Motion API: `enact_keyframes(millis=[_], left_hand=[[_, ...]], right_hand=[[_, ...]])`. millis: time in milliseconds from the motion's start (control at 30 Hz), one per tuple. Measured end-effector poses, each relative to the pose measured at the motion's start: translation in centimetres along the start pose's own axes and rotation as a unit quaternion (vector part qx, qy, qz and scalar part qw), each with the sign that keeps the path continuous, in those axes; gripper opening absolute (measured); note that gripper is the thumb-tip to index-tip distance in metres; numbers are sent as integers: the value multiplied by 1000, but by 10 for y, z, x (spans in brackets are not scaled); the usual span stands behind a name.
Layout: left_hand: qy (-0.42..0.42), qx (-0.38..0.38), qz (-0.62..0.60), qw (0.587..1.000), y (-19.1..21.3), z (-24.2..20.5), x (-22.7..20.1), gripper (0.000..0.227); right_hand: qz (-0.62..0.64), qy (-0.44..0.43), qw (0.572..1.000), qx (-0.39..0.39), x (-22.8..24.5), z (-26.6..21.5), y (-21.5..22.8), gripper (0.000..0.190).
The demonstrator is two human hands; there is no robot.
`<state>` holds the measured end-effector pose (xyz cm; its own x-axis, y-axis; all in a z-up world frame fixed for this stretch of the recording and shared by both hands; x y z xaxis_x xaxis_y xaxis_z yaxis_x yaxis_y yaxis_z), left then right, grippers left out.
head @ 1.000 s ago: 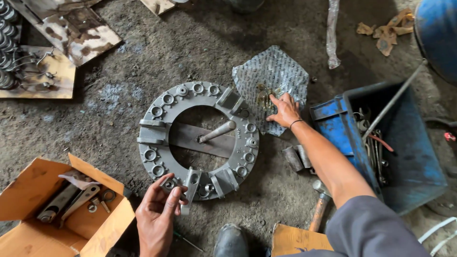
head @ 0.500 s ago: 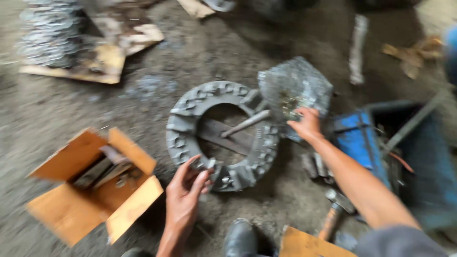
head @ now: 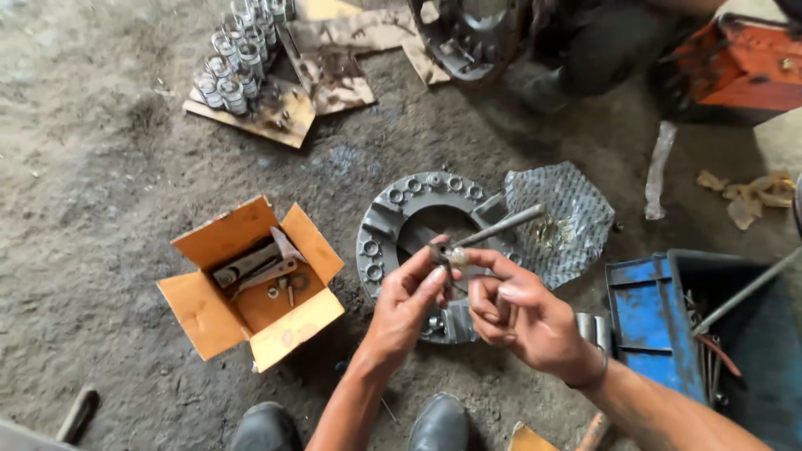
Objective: Assembling the internal components of a heavy-duty clutch pressure plate by hand.
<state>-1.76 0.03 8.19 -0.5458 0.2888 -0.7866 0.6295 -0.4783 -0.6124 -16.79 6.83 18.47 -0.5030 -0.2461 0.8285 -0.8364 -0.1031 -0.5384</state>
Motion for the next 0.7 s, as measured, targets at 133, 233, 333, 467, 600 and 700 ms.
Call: enact_keyframes(millis=[133, 233, 333, 467, 600, 700], left_hand=[[-31, 34, 10, 999, -9, -4, -13, 56], [-37, 37, 10, 999, -6, -6, -13, 56], [-34, 36, 13, 999, -4, -6, -9, 57], [-32, 26, 17, 999, -3, -5, -4, 56], [-27, 18, 24, 999, -4, -5, -5, 55], [-28, 15, 39, 999, -6, -6, -8, 55]], right_hand=[[-7, 1, 1000, 6, -3, 7, -6, 63], [-66, 1, 997, -33, -7, 6, -7, 65], [-152, 1, 988, -41, -11, 3, -6, 68], [-261, -9, 964, -42, -17, 0, -9, 76], [-307, -32, 950, -51, -23, 0, -1, 81], [-381, -17, 923, -57, -25, -3, 1, 84]])
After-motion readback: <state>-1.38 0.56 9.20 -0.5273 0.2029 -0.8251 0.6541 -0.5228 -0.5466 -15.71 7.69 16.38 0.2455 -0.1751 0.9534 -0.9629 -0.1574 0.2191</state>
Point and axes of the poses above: each hand's wrist, its own z-axis towards the middle knuckle, its own y-axis out of the back of the hand, x = y × z, the point moved 2 cm from there along z, towards the middle knuckle, and after that the axes turned 5 degrees about z, right-handed, at the moved point
